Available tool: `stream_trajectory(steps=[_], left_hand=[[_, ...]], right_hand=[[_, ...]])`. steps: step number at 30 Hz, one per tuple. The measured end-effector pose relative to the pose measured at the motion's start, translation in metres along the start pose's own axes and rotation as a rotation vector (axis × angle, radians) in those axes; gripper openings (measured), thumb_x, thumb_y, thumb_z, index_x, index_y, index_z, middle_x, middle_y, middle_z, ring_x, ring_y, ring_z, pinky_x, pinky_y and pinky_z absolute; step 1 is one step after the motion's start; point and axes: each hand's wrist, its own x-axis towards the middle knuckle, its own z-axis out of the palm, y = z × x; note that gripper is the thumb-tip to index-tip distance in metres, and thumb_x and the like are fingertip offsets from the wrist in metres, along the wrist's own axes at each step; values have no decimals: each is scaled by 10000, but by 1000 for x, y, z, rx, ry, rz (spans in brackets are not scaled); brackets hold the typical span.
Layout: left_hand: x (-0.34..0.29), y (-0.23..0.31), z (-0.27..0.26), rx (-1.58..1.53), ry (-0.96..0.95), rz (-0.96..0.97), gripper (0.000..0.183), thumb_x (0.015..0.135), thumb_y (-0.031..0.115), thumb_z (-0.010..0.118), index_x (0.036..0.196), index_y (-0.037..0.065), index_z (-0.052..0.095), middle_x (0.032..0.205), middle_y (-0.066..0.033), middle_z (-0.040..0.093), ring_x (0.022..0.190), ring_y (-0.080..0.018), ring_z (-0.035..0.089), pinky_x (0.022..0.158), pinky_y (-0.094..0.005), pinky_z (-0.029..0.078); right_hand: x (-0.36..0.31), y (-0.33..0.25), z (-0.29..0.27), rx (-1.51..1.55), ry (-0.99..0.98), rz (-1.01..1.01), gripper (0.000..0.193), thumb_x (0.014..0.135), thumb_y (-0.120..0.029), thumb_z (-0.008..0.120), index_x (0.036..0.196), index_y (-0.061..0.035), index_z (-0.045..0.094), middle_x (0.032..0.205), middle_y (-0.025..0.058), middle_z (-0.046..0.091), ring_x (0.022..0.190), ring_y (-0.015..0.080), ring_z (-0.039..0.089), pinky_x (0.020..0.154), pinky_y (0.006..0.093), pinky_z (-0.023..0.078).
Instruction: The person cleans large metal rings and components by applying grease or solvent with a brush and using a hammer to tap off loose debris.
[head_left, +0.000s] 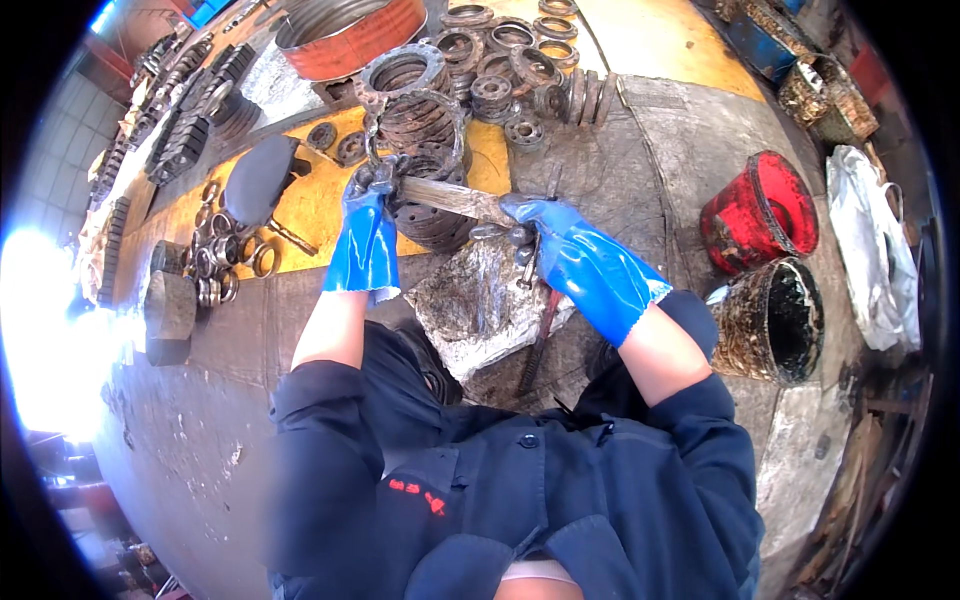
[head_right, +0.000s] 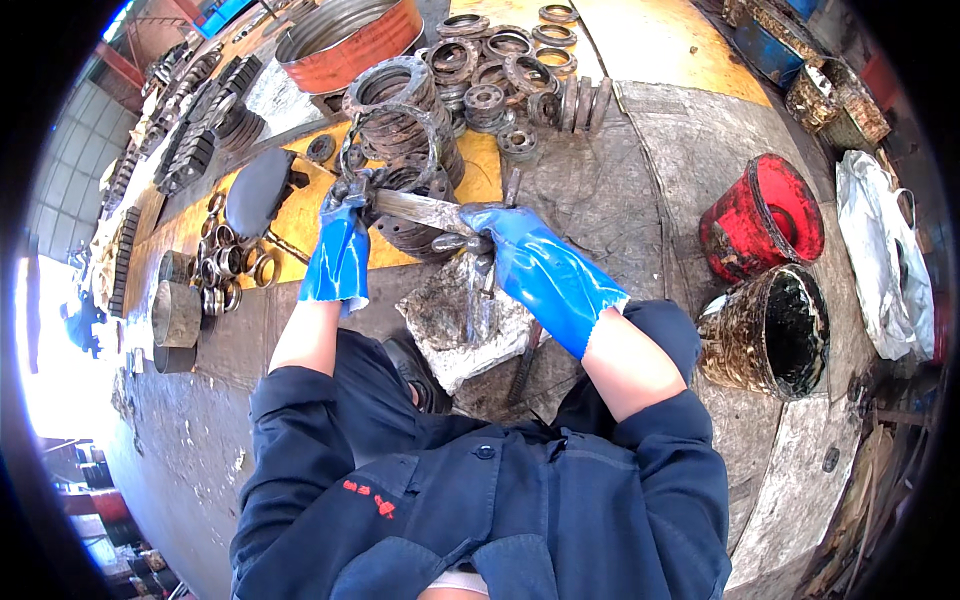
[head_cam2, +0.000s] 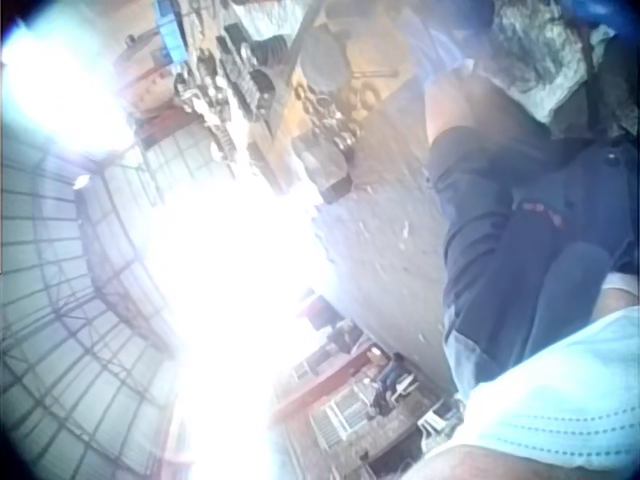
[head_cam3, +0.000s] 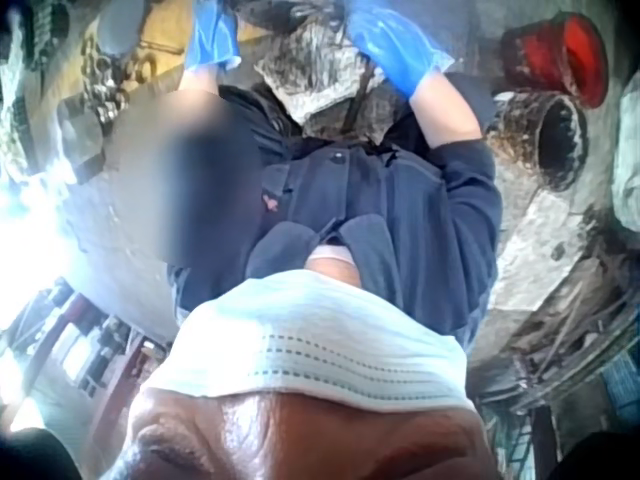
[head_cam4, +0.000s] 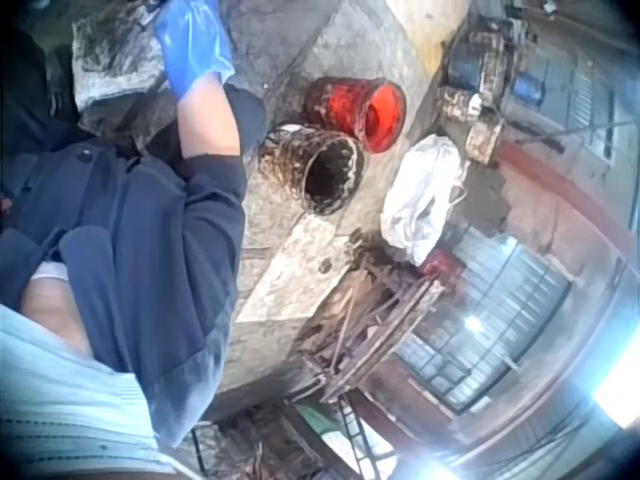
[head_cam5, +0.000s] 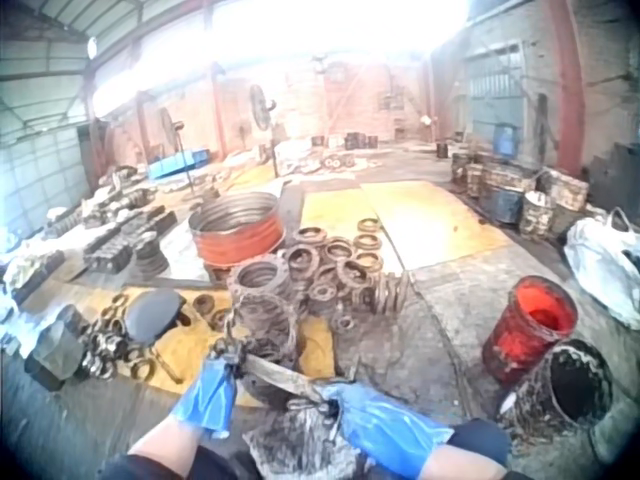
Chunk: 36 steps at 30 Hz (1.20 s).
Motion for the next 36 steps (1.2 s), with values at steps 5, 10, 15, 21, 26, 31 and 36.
stream_trajectory(steps=[5, 10, 15, 21, 26, 31, 36], left_hand=[[0, 3, -4, 107, -10, 75, 249, 930, 194, 697, 1138, 61, 668, 1059, -96, 730, 778, -118, 661, 611, -239, 534], [-4, 5, -4, 93, -11, 119, 264, 938, 182, 675, 1160, 38, 668, 1064, -93, 720, 856, -155, 671, 705, -270, 554], [-11, 7, -5, 226, -36, 220, 275, 948, 205, 669, 1141, 10, 674, 1025, -82, 716, 875, -165, 666, 789, -301, 544], [-13, -1, 9, 536, -34, 399, 231, 939, 200, 678, 1050, -3, 690, 885, -37, 696, 792, -121, 619, 717, -275, 498], [-7, -11, -9, 602, 53, 387, 207, 939, 196, 673, 1001, -1, 686, 856, -56, 691, 749, -134, 612, 675, -300, 499], [-16, -2, -7, 717, 48, 447, 217, 934, 218, 671, 1008, 15, 686, 856, -48, 693, 721, -139, 612, 659, -293, 499], [-16, 1, -6, 561, 51, 302, 214, 940, 239, 659, 999, 36, 687, 879, -58, 707, 726, -133, 633, 639, -285, 509]], right_hand=[[-4, -6, -2, -11, 30, 27, 195, 903, -225, 678, 955, -41, 719, 683, 29, 607, 501, 133, 451, 429, 319, 381], [-4, -3, -3, -63, 111, -88, 209, 895, -253, 694, 909, -48, 736, 671, 35, 619, 522, 133, 492, 485, 309, 386], [-26, -15, -1, -380, 121, -163, 219, 883, -226, 725, 985, -32, 727, 787, 38, 678, 630, 127, 566, 550, 301, 418], [-11, 23, -6, -882, 48, -517, 278, 896, -261, 622, 1102, -91, 696, 818, 128, 707, 704, 239, 677, 630, 363, 512], [-2, 56, 13, -1292, 88, -611, 341, 887, -195, 589, 1209, -84, 609, 1068, 156, 688, 956, 324, 668, 823, 400, 537], [-16, 43, 22, -1498, 179, -541, 505, 888, -281, 561, 1376, -156, 511, 1105, 156, 685, 996, 361, 657, 839, 451, 548], [-8, 50, 13, -1607, 172, -633, 492, 871, -297, 604, 1332, -155, 509, 1088, 153, 674, 934, 369, 685, 760, 468, 554]])
